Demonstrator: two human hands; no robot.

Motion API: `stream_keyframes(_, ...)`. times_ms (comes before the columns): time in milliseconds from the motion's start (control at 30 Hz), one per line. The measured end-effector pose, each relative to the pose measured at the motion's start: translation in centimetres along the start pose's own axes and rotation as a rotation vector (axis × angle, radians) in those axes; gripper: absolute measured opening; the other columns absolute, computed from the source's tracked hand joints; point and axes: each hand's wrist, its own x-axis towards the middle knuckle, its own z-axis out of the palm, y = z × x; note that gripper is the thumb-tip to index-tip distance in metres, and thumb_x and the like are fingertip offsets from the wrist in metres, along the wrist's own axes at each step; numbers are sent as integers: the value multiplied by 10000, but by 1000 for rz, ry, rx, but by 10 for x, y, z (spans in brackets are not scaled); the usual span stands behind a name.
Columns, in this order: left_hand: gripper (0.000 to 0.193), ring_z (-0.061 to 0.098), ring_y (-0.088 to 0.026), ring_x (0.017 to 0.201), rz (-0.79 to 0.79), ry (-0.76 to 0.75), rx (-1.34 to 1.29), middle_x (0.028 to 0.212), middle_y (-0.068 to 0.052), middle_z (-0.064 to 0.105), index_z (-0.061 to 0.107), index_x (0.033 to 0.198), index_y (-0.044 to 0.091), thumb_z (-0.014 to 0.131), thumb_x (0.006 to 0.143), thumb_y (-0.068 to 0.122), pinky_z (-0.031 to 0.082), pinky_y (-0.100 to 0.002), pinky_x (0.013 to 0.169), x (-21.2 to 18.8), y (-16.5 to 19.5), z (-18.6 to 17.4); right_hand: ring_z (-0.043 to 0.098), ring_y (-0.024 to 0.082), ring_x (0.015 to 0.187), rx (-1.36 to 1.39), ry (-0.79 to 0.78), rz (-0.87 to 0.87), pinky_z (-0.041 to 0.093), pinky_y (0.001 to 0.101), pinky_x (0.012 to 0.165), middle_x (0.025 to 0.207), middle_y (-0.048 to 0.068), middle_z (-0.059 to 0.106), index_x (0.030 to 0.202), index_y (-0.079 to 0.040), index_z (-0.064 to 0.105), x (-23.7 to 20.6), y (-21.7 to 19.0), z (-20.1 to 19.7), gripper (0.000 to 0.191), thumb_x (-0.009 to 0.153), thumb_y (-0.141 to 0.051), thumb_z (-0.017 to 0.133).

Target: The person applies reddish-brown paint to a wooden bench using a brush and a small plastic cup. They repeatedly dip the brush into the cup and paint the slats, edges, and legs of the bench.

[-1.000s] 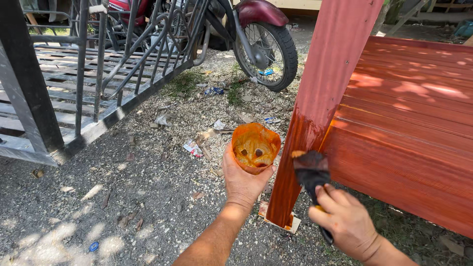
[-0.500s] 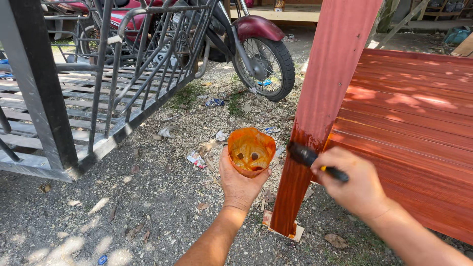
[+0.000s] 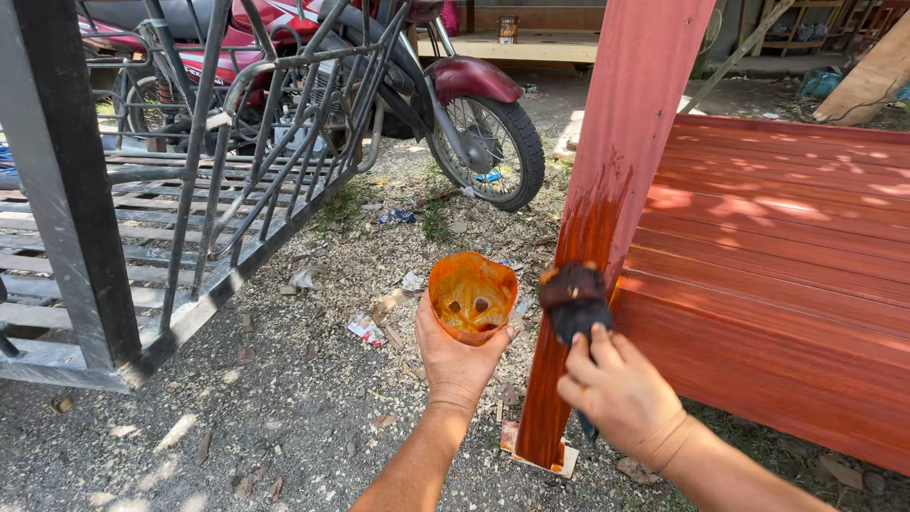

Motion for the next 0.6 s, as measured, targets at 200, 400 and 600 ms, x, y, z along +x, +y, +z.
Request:
stream_keyframes(200, 1138, 526, -293, 1281, 34, 1, -8, 1336, -141, 494, 360, 1458, 65, 987, 520, 206, 441, -402, 1123, -7, -15, -14, 634, 310, 1104, 573, -322, 267, 528, 422, 916, 1088, 52, 646, 924, -197, 700, -23, -76, 78, 184, 765, -106, 688)
stream_keyframes(400, 1150, 500, -292, 1282, -22, -13, 8, 1337, -140, 467, 337, 1464, 67, 985, 521, 191, 416, -413, 1135, 2, -17, -30, 728, 253, 841, 770, 116, 615, 603, 346, 708, 937, -18, 723, 852, -185, 709, 8, -13, 29, 235, 692, -22, 764)
stream_keyframes(600, 1106, 508, -300, 1279, 47, -6, -6, 1320, -126, 489, 364, 1448, 79, 974, 530, 178, 420, -416, 1137, 11, -10, -22, 740, 221, 984, 565, 463, 570, 587, 321, 806, 1020, 30, 720, 959, -175, 716, 57, 67, -79, 184, 825, -59, 763)
